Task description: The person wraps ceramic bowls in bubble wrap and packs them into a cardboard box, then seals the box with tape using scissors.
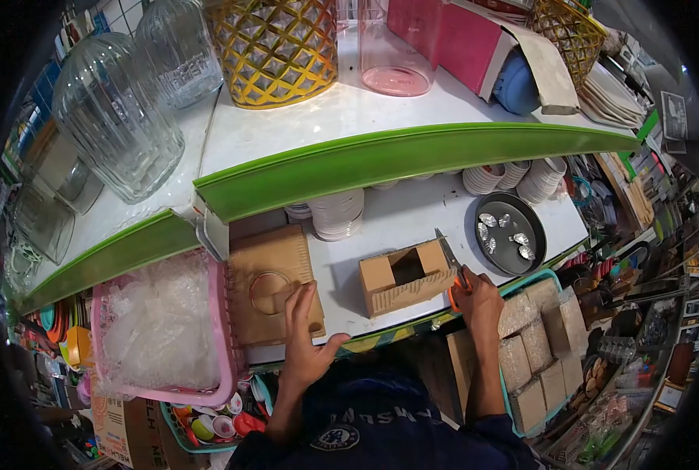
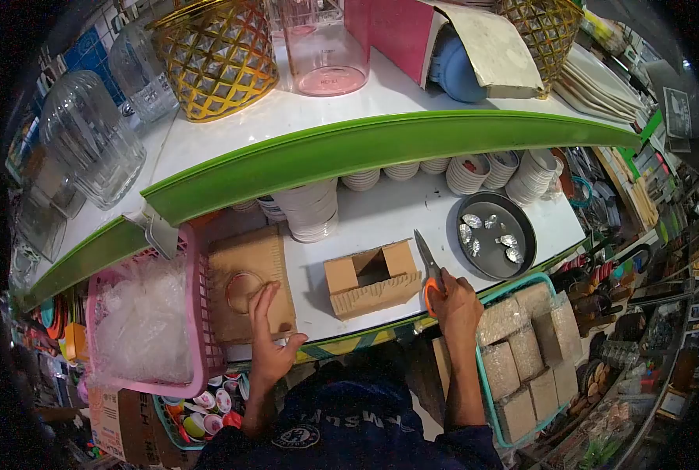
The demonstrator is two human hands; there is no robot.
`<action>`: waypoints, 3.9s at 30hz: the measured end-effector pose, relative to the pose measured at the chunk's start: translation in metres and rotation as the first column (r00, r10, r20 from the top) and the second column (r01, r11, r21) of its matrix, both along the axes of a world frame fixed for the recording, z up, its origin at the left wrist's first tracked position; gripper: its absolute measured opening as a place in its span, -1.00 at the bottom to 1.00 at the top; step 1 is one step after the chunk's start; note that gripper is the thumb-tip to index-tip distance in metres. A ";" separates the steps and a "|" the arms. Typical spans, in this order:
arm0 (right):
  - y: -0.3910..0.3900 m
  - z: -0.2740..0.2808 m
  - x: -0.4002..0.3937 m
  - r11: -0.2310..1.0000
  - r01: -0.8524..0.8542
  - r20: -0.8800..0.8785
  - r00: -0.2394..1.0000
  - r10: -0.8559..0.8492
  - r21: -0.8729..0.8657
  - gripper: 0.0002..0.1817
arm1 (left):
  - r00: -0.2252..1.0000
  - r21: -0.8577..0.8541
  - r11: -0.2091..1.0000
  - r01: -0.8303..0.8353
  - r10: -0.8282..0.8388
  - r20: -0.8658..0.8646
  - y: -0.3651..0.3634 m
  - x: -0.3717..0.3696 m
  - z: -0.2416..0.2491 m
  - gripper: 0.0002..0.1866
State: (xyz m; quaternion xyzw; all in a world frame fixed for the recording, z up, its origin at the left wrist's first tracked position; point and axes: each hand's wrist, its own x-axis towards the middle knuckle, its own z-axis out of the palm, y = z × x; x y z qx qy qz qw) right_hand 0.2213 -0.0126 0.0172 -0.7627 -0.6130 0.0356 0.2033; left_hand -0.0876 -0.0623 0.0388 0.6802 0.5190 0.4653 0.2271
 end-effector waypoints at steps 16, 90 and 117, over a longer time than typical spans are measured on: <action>-0.011 0.011 -0.012 0.994 -0.030 -0.009 0.999 0.032 0.109 -0.66 | 0.983 0.064 0.995 0.082 -0.091 0.157 0.005 0.027 0.009 -0.16; -0.025 0.018 -0.070 0.905 -0.082 -0.722 0.575 0.386 0.418 -0.36 | 0.987 0.006 0.999 0.038 -0.038 0.158 0.018 0.032 -0.009 -0.60; -0.021 0.029 -0.066 0.894 -0.182 -0.550 0.732 0.401 0.410 -0.45 | 0.973 0.362 0.932 0.005 0.079 -0.217 0.015 0.024 -0.015 -0.73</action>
